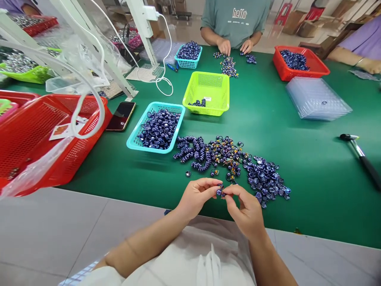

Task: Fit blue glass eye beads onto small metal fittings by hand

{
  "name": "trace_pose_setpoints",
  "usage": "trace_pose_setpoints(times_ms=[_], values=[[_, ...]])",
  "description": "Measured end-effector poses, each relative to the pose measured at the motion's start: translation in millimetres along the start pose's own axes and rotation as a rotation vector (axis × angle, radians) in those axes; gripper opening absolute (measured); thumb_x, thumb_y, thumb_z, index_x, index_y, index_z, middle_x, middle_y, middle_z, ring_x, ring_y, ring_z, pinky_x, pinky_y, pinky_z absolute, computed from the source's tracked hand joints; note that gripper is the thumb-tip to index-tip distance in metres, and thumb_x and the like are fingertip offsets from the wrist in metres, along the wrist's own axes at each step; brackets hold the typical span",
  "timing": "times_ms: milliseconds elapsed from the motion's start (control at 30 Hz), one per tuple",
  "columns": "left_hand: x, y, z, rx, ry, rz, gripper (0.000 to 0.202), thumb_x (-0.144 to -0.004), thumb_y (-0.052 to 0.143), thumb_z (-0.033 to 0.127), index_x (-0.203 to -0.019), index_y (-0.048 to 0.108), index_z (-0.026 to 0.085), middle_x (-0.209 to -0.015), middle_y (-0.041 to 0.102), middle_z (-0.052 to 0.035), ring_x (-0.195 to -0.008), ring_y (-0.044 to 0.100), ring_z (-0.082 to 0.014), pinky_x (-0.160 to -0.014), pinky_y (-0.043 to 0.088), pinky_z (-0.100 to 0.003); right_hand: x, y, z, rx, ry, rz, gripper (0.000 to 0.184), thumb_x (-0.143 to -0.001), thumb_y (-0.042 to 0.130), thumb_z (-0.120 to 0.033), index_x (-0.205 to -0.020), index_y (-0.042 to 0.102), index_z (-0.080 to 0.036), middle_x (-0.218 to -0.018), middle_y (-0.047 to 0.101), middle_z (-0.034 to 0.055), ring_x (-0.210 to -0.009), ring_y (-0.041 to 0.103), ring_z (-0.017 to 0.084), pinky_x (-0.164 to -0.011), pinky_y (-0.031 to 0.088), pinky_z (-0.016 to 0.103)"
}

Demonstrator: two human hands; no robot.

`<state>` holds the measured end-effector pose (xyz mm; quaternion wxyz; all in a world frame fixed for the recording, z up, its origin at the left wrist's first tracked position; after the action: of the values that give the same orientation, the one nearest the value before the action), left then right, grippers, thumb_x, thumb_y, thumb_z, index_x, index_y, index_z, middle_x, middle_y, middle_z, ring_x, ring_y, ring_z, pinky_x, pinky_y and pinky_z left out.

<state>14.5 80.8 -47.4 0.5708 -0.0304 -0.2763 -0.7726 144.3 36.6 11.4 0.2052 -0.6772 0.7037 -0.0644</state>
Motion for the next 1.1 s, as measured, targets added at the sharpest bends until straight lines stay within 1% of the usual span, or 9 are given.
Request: trace_pose_setpoints(times_ms=[100,167,300,400,633,733,800,933,1100], values=[[3.4,1.1,0.7,0.021,-0.009,0.017,0.021,-0.067,0.085,0.028,-0.084,0.08,0.017,-0.075,0.076,-0.0027,-0.066,0.065,-0.0118,-0.064,0.054,-0.021,5.7,-0.9,8.2,-0.023,0.03,0.143,0.015,-0.091,0.057,-0.015,-0.1,0.064,-0.025,-0.091,0.069,0.0004,-0.084,0.066,0.016,-0.074,0.054,0.027],[5.0,0.6,2.2,0.022,-0.01,0.035,0.02,-0.065,0.086,0.027,-0.082,0.08,0.017,-0.074,0.076,-0.0028,-0.067,0.066,-0.0123,-0.064,0.055,-0.021,8.1,0.3,10.5,-0.043,0.034,0.167,0.017,-0.091,0.059,-0.016,-0.103,0.064,-0.026,-0.092,0.069,0.0002,-0.084,0.066,0.016,-0.074,0.054,0.027],[6.2,-1.4,5.0,-0.002,0.032,0.06,0.019,-0.065,0.085,0.027,-0.082,0.081,0.018,-0.076,0.077,-0.0039,-0.07,0.069,-0.0146,-0.067,0.057,-0.023,10.1,2.0,11.7,-0.09,0.037,0.149,0.021,-0.092,0.06,-0.016,-0.107,0.067,-0.028,-0.097,0.07,-0.0001,-0.083,0.069,0.014,-0.079,0.055,0.028],[6.7,-2.7,7.8,-0.068,0.114,0.058,0.016,-0.07,0.082,0.025,-0.084,0.081,0.018,-0.08,0.077,-0.0055,-0.071,0.069,-0.0158,-0.068,0.057,-0.025,11.6,1.3,18.1,-0.12,0.088,0.153,0.02,-0.093,0.061,-0.019,-0.108,0.069,-0.029,-0.096,0.072,-0.0005,-0.08,0.071,0.014,-0.079,0.057,0.029],[16.9,4.6,33.6,-0.413,0.446,0.015,0.017,-0.083,0.07,0.015,-0.096,0.08,0.017,-0.078,0.074,-0.0071,-0.071,0.067,-0.0157,-0.066,0.054,-0.026,12.1,1.3,26.0,-0.119,0.166,0.157,0.015,-0.093,0.063,-0.024,-0.105,0.07,-0.028,-0.091,0.073,-0.0011,-0.077,0.071,0.014,-0.075,0.058,0.027],[24.7,13.3,45.6,-0.503,0.586,-0.037,0.021,-0.087,0.065,0.011,-0.102,0.078,0.017,-0.083,0.076,-0.0083,-0.075,0.068,-0.0159,-0.069,0.055,-0.026,11.3,0.1,25.3,-0.128,0.182,0.17,0.014,-0.093,0.063,-0.026,-0.104,0.07,-0.027,-0.089,0.073,-0.0008,-0.076,0.07,0.014,-0.073,0.058,0.026],[28.9,18.8,50.0,-0.54,0.645,-0.078,0.025,-0.088,0.063,0.01,-0.108,0.076,0.017,-0.09,0.076,-0.0098,-0.08,0.07,-0.0167,-0.073,0.056,-0.027,11.0,-0.6,26.3,-0.151,0.202,0.177,0.013,-0.092,0.063,-0.027,-0.104,0.07,-0.026,-0.089,0.073,-0.0002,-0.075,0.07,0.014,-0.071,0.059,0.025],[32.5,22.7,54.1,-0.566,0.704,-0.101,0.025,-0.087,0.065,0.01,-0.109,0.075,0.017,-0.093,0.077,-0.0102,-0.084,0.07,-0.0173,-0.075,0.057,-0.027,9.8,1.4,31.3,-0.202,0.258,0.142,0.014,-0.091,0.064,-0.03,-0.103,0.07,-0.024,-0.086,0.072,0.0008,-0.07,0.07,0.014,-0.067,0.06,0.025],[31.4,21.5,54.5,-0.574,0.665,-0.105,0.016,-0.088,0.067,0.015,-0.1,0.076,0.018,-0.083,0.077,-0.0074,-0.075,0.069,-0.0162,-0.07,0.056,-0.027,7.4,11.5,32.5,-0.348,0.291,0.03,0.018,-0.091,0.064,-0.034,-0.103,0.07,-0.023,-0.083,0.07,0.0014,-0.066,0.067,0.013,-0.06,0.06,0.024]])
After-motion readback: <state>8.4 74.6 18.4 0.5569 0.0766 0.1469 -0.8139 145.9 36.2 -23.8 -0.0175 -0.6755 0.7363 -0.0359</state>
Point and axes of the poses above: each hand's wrist, its own x-axis away from the middle knuckle, its own y-axis out of the palm, z = x × y, the point moved 9 cm from there along -x, towards the middle knuckle
